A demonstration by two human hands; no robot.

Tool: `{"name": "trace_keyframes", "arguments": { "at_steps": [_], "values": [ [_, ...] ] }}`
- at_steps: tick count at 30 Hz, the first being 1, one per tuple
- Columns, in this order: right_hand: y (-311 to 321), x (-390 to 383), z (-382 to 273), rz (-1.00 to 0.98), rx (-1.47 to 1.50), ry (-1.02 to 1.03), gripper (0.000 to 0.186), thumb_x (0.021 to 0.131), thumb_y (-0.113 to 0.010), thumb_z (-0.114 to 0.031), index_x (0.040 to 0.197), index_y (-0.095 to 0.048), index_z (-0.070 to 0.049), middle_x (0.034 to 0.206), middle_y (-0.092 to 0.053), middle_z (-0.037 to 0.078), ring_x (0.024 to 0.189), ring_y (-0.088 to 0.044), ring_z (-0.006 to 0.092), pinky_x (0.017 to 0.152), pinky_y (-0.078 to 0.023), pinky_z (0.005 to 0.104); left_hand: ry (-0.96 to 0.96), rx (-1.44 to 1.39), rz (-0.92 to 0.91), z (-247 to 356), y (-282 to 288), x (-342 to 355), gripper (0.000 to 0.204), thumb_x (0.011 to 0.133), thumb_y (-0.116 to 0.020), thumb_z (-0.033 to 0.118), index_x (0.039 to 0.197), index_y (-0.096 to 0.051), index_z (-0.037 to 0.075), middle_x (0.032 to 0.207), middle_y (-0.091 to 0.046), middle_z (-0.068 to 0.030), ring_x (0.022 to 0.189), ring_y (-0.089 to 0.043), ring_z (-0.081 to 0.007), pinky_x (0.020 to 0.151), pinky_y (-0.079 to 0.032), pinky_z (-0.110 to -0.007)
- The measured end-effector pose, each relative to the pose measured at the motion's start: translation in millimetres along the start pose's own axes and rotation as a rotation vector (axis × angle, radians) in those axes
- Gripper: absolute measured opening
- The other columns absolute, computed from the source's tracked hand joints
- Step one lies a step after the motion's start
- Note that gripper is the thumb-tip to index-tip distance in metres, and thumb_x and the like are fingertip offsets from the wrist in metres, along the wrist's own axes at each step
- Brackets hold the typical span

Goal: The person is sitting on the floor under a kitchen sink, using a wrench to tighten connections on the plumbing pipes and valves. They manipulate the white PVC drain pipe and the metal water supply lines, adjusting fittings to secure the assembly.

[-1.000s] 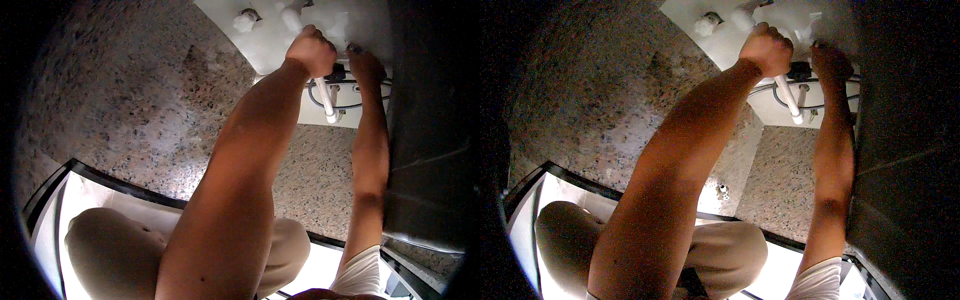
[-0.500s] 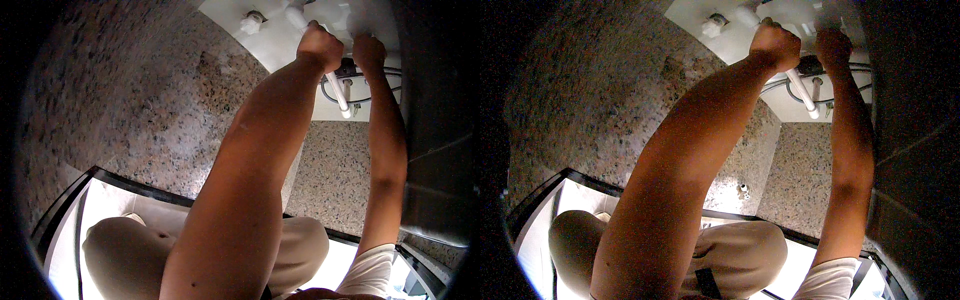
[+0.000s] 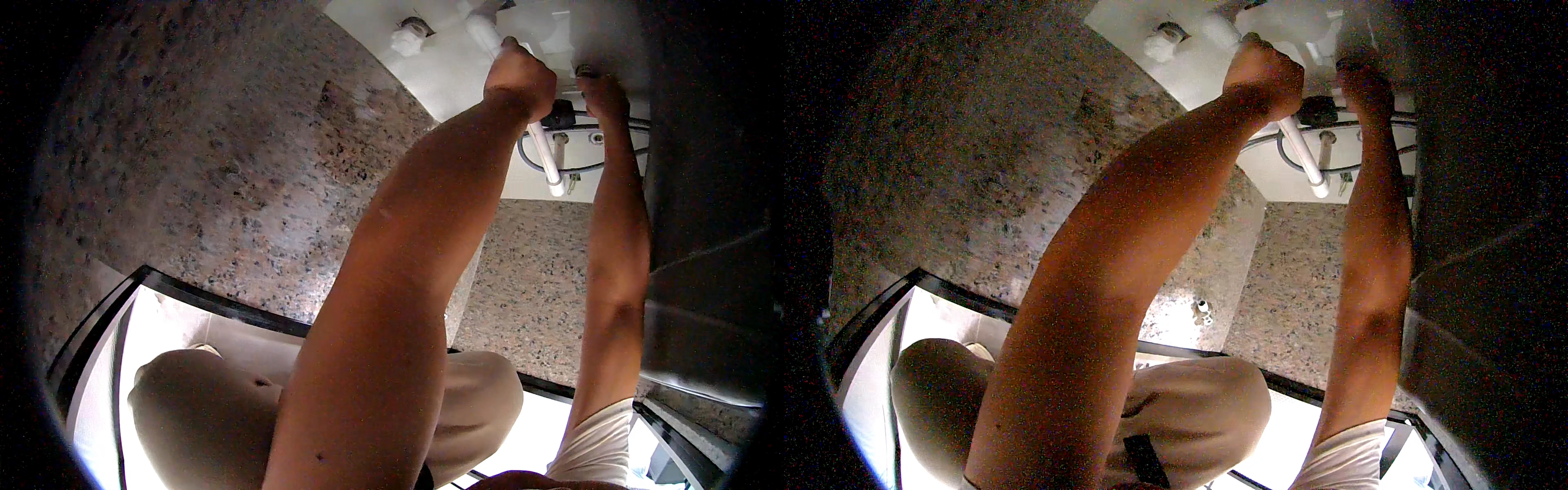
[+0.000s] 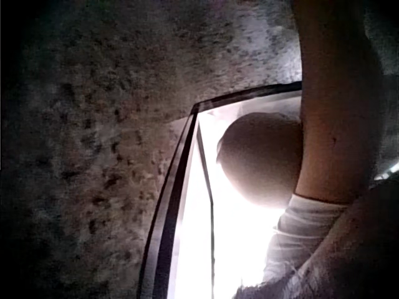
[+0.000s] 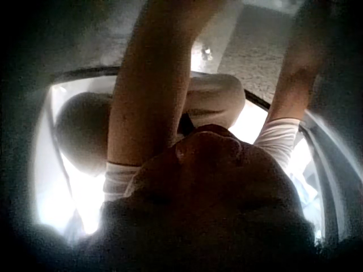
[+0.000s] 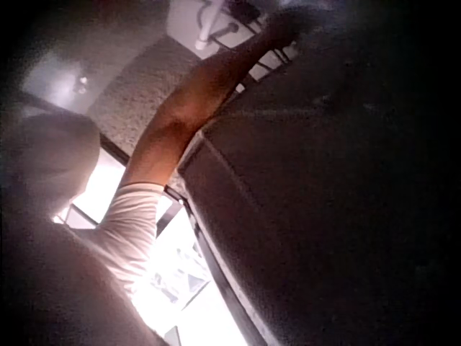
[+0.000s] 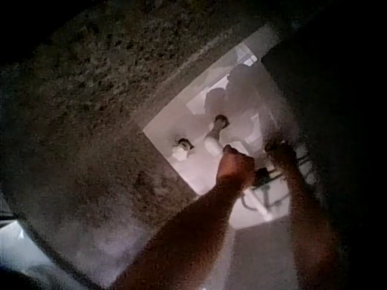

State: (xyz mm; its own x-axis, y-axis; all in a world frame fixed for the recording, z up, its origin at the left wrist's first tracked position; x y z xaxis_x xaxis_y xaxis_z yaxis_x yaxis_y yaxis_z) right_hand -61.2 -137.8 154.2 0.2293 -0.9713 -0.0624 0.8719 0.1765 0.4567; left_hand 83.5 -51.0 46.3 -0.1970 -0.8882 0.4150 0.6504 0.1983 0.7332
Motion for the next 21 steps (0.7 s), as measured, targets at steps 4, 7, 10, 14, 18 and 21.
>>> {"name": "trace_keyframes", "arguments": {
  "at_steps": [4,7,10,14,18,21],
  "values": [
    [-2.0,-9.8,3.5,0.05,0.138,-0.217,0.037,0.089,-0.055,-0.035,0.116,-0.064,-0.01,0.114,-0.064,0.023,0.101,-0.066,0.0409,0.083,-0.055,0.0521,0.002,0.026,-0.017,3.7,-3.5,-0.3,0.017,0.085,-0.061,0.025,0.089,-0.077,0.021,0.089,-0.075,-0.0012,0.089,-0.068,-0.0185,0.086,-0.036,-0.038],
    [18.8,-21.2,-17.1,0.065,0.176,-0.279,0.039,0.091,-0.052,-0.037,0.114,-0.065,-0.009,0.111,-0.065,0.023,0.097,-0.068,0.0409,0.082,-0.056,0.0506,0.016,0.023,-0.006,0.0,-2.7,-2.9,0.017,0.086,-0.061,0.025,0.09,-0.077,0.022,0.089,-0.075,-0.0013,0.087,-0.068,-0.0181,0.086,-0.036,-0.037],
    [11.1,-14.1,-16.4,0.078,0.196,-0.314,0.036,0.089,-0.056,-0.035,0.104,-0.068,-0.005,0.101,-0.068,0.02,0.091,-0.069,0.0374,0.08,-0.057,0.047,0.022,0.023,0.024,-0.9,-3.9,-4.1,0.018,0.086,-0.06,0.025,0.089,-0.077,0.021,0.089,-0.075,-0.0016,0.086,-0.068,-0.0177,0.086,-0.036,-0.037],
    [-44.2,-12.7,2.0,0.062,1.114,-0.627,0.026,0.086,-0.063,-0.03,0.089,-0.071,-0.005,0.082,-0.069,0.014,0.072,-0.067,0.021,0.059,-0.05,0.0344,0.052,0.005,0.081,0.0,-5.4,-2.3,0.018,0.086,-0.06,0.025,0.087,-0.077,0.021,0.088,-0.075,-0.002,0.085,-0.068,-0.0175,0.085,-0.036,-0.037],
    [-66.6,2.0,-6.6,0.276,1.767,-0.476,0.007,0.087,-0.065,-0.016,0.088,-0.066,-0.009,0.072,-0.062,0.006,0.051,-0.053,0.0087,0.043,-0.036,0.0208,0.052,0.013,0.065,-6.5,-5.6,-5.5,0.019,0.086,-0.059,0.026,0.088,-0.076,0.021,0.088,-0.075,-0.0026,0.085,-0.068,-0.0182,0.085,-0.036,-0.037],
    [-101.8,3.7,56.3,0.347,1.69,-0.334,0.009,0.085,-0.069,-0.015,0.089,-0.063,-0.011,0.071,-0.061,0.004,0.047,-0.05,0.0083,0.041,-0.035,0.0189,-0.01,0.0,0.111,20.3,-1.1,5.5,0.019,0.086,-0.058,0.026,0.087,-0.076,0.021,0.088,-0.075,-0.0029,0.085,-0.068,-0.0194,0.084,-0.037,-0.037]
  ]
}}
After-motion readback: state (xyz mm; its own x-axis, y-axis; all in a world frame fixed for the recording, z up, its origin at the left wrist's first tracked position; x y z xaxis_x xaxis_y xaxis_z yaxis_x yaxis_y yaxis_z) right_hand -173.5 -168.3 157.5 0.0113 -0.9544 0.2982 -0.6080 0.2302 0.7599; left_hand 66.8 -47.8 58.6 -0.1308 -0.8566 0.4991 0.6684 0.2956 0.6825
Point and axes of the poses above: each hand's wrist, its own x-axis towards the middle knuckle, its own y-axis out of the back of the hand, z = x × y, the point moved 5 cm from there along x, towards the middle knuckle
